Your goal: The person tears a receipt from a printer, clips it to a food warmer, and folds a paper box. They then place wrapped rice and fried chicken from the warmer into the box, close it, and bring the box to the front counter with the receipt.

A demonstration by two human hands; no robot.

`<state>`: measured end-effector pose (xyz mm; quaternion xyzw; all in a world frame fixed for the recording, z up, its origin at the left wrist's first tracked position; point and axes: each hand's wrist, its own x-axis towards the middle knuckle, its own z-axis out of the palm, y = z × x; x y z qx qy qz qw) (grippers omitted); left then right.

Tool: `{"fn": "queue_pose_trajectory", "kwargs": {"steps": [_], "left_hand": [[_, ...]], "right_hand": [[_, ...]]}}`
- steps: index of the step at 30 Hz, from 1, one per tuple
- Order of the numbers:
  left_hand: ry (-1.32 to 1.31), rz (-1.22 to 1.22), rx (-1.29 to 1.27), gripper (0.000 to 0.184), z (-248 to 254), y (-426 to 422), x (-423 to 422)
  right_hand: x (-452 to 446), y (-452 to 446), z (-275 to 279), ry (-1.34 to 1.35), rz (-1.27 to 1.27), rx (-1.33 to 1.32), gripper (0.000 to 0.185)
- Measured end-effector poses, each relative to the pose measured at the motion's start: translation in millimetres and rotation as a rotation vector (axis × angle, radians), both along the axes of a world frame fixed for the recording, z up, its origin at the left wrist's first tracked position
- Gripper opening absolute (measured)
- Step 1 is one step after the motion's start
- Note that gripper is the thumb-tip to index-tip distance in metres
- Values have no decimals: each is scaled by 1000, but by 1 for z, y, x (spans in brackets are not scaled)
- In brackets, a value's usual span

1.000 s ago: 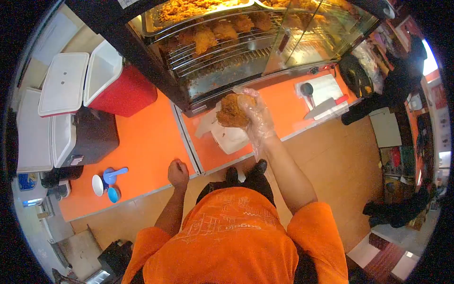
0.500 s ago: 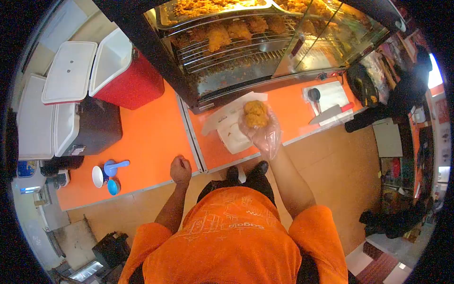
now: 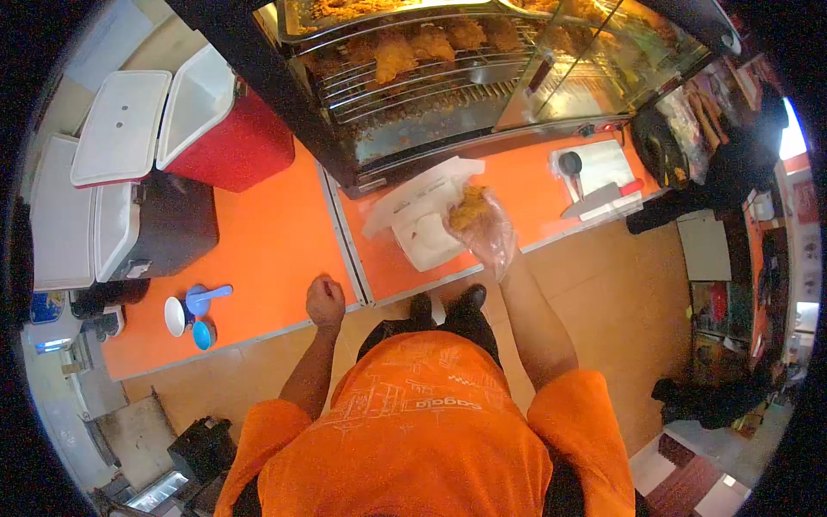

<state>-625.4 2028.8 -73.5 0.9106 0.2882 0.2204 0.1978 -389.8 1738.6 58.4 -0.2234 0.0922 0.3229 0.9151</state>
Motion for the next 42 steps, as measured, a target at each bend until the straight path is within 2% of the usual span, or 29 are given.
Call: {"fn": "queue_pose_trajectory", "kwargs": {"steps": [1, 2, 4, 5, 7, 11, 13, 26, 29, 32, 34, 36, 38, 40, 41, 42], "left_hand": [[23, 5, 18, 12, -1, 1, 0], [25, 3, 18, 12, -2, 1, 0], [18, -3, 27, 12, -3, 2, 0], [19, -5, 27, 12, -3, 2, 0], [-28, -15, 21, 12, -3, 1, 0], [-42, -27, 45, 12, -6, 2, -1], [-13, -8, 16, 12, -7, 2, 1], [-23, 3, 28, 12, -4, 2, 2], [24, 107, -39, 13, -7, 5, 13], [65, 159, 63, 14, -6, 6, 17], [56, 151, 112, 14, -4, 3, 19], [60, 148, 117, 14, 0, 2, 20], [93, 145, 92, 14, -5, 4, 18], [58, 130, 107, 14, -5, 6, 18], [24, 115, 114, 13, -5, 5, 18], [24, 106, 117, 13, -3, 3, 19]], "right_hand": [[3, 0, -1, 25, 13, -115, 42], [4, -1, -3, 27, 12, -115, 42], [5, 2, 0, 4, 33, -531, 48], [5, 1, -1, 6, 31, -531, 48], [4, -1, -5, -118, 12, -721, 51], [2, -8, -3, -55, 38, -695, 56], [-5, -14, 4, -145, 55, -227, 53], [-7, 12, 38, -180, -45, -333, 47], [0, 24, 51, -173, -44, -355, 47], [2, 44, 93, -224, -33, -458, 48], [10, 72, 127, -483, -78, -611, 53], [34, 105, 134, -810, -227, -730, 50], [64, 148, 130, -963, -409, -684, 45], [64, 170, 172, -1111, -447, -1002, 41], [73, 186, 173, -1105, -455, -1002, 41], [86, 200, 172, -1153, -474, -1144, 40]]}}
